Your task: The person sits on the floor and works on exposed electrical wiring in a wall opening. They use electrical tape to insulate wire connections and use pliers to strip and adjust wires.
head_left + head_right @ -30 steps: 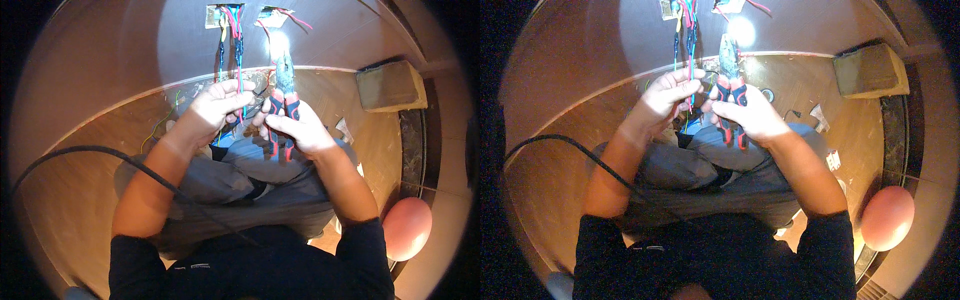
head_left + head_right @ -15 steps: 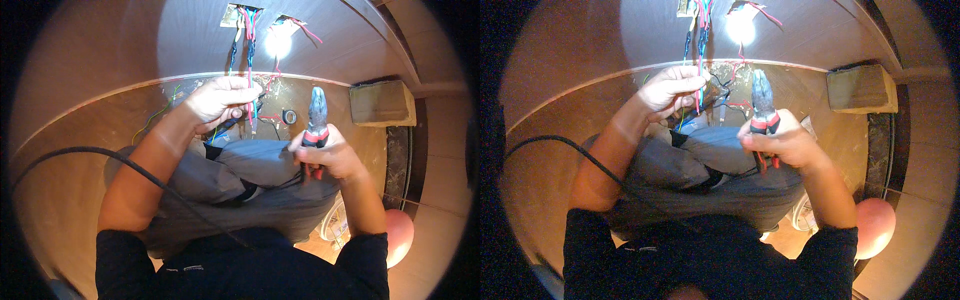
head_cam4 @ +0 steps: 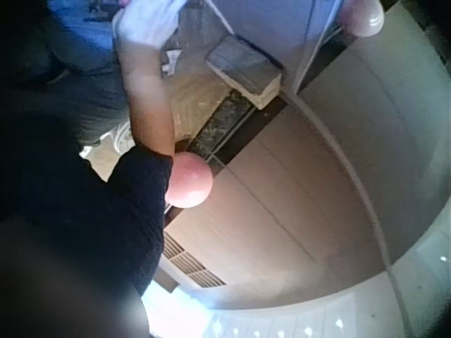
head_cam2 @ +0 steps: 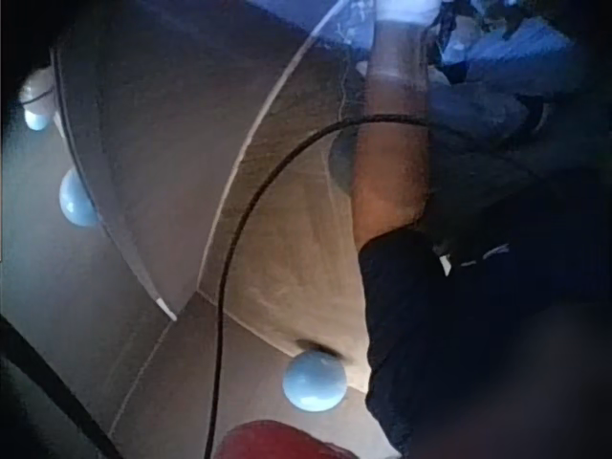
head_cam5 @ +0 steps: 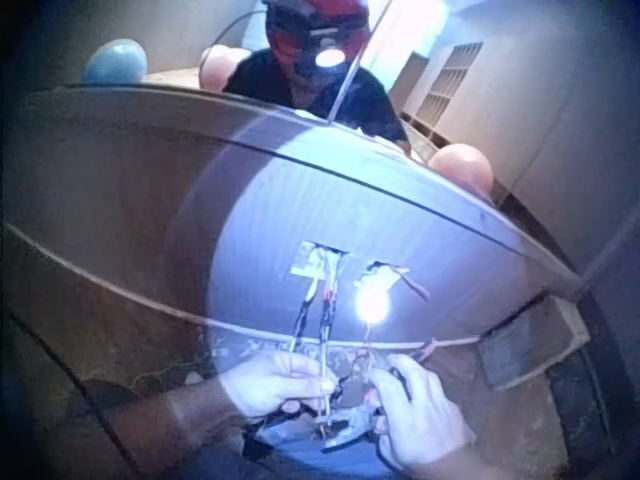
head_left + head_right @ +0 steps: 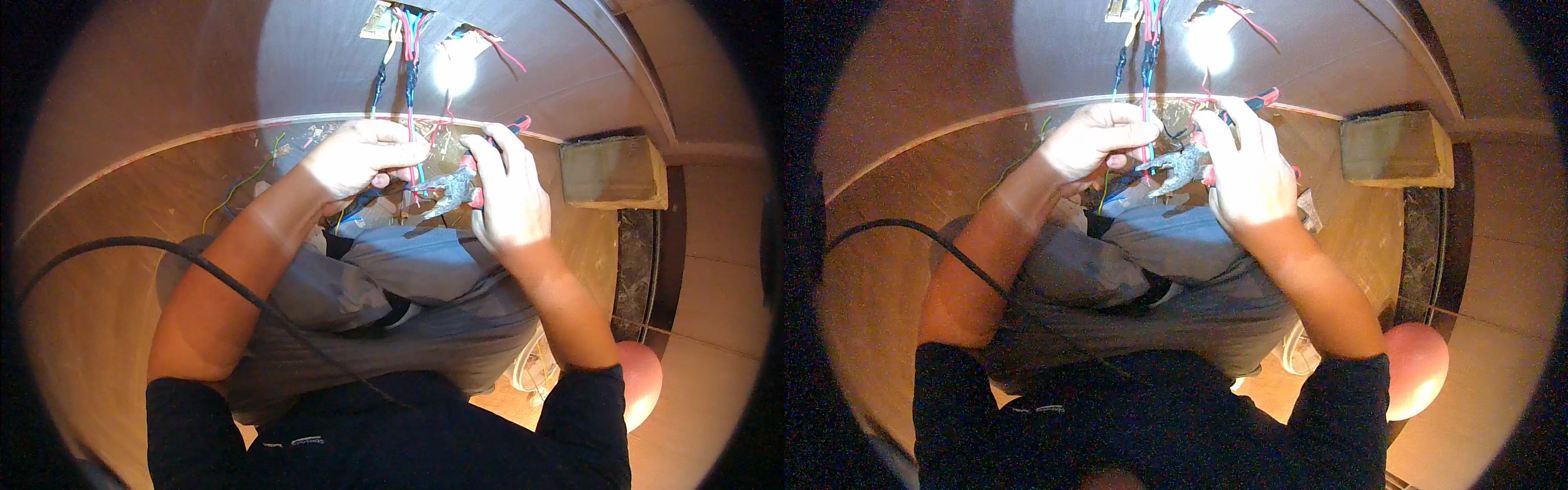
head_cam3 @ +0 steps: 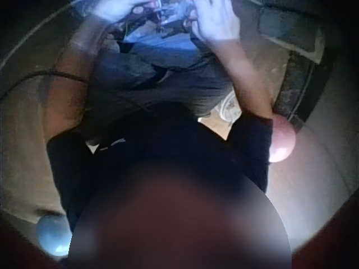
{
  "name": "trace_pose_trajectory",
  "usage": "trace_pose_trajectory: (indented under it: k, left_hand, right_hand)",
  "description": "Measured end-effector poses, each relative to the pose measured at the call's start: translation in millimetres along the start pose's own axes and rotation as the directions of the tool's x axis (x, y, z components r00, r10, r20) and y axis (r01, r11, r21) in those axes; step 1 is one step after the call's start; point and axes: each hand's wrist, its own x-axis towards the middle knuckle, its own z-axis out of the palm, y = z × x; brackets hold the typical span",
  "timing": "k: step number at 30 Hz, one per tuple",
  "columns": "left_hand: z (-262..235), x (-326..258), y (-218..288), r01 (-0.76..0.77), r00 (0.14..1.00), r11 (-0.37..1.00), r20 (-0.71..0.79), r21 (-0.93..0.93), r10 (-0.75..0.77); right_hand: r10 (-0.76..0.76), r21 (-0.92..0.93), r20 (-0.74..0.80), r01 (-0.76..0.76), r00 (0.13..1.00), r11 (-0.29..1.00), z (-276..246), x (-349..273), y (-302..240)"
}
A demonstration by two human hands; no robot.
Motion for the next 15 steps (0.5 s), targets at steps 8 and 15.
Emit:
trace_pose_trajectory:
  k: [8,15]
  left_hand:
    - [2.1,0.0,-1.3,-0.031,0.999,0.998,-0.012,0.06,0.032]
    - [1.7,1.4,-3.3,-0.07,0.998,0.996,0.007,0.053,0.07]
  right_hand:
    - [0.032,0.011,-0.038,-0.031,0.999,0.999,17.0,0.3,-1.5]
    - [0.08,0.048,-0.004,-0.08,0.997,0.996,16.8,4.4,-4.2]
